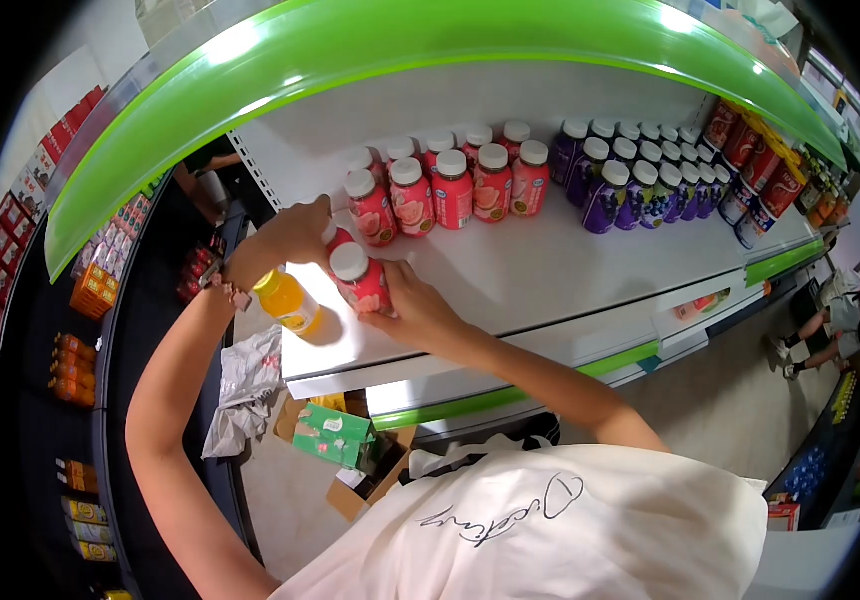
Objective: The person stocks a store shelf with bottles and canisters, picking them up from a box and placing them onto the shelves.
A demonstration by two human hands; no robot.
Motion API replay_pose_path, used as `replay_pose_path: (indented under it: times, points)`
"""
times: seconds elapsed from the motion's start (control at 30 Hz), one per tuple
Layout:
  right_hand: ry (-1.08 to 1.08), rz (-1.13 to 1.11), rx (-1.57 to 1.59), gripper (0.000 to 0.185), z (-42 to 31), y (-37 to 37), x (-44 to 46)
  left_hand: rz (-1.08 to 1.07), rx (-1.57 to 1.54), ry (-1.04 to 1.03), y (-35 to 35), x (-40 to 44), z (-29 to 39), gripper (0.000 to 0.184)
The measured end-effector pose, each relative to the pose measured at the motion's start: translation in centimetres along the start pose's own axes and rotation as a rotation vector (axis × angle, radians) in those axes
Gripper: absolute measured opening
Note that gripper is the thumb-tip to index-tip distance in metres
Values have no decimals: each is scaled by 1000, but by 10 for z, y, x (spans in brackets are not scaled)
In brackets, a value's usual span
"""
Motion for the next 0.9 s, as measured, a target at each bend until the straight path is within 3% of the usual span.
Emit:
replay_pose_path:
  times: [0.07,0.13,0.17,0.2,0.27,0.3,0.47,0.53,0.57,0.63,0.67,0.73,0.8,0.87,0.9]
  points:
    - [16,-20,-56,70,2,-4,21,-21,-3,70,14,17,-12,76]
    - [19,16,-43,71,5,-10,40,2,62,20,24,29,-21,66]
    - [23,53,-34,72,7,-17,42,41,116,-13,21,30,-25,50]
    - [23,52,-30,72,9,-29,39,39,117,-11,11,28,-30,50]
    - [21,104,-47,73,14,-60,27,223,171,-114,-22,25,-54,40]
    - [-68,122,-10,70,13,-68,22,306,210,-220,-38,33,-75,38]
    - [-90,251,49,64,4,-46,73,348,-41,-91,23,67,-60,42]
    - [-106,377,44,51,-2,-53,62,380,-37,-93,17,64,-61,43]
    - [-106,373,45,51,-3,-55,55,388,-43,-66,13,61,-63,44]
    - [-118,-99,62,37,-3,-62,51,403,-45,-69,7,59,-67,44]
    - [-116,-100,62,37,-4,-65,51,417,-47,-75,6,61,-70,45]
    - [163,23,37,33,-10,-70,52,414,-52,-76,9,68,-70,46]
    - [160,20,69,39,-1,-71,59,411,-56,-77,12,71,-64,48]
    - [173,18,103,46,5,-68,62,256,-170,-59,17,65,-50,57]
    - [129,-29,171,52,8,-68,62,140,-405,-53,14,67,-65,65]
Point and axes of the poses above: each hand's wrist, its own x-axis towards the middle knuckle, its own y-axis out of the back of the hand, z = x × y, the point moved 2 cm from there along x, towards the middle knuckle, and after that the axes turned 10 degrees about -x, right-handed, at the moved point
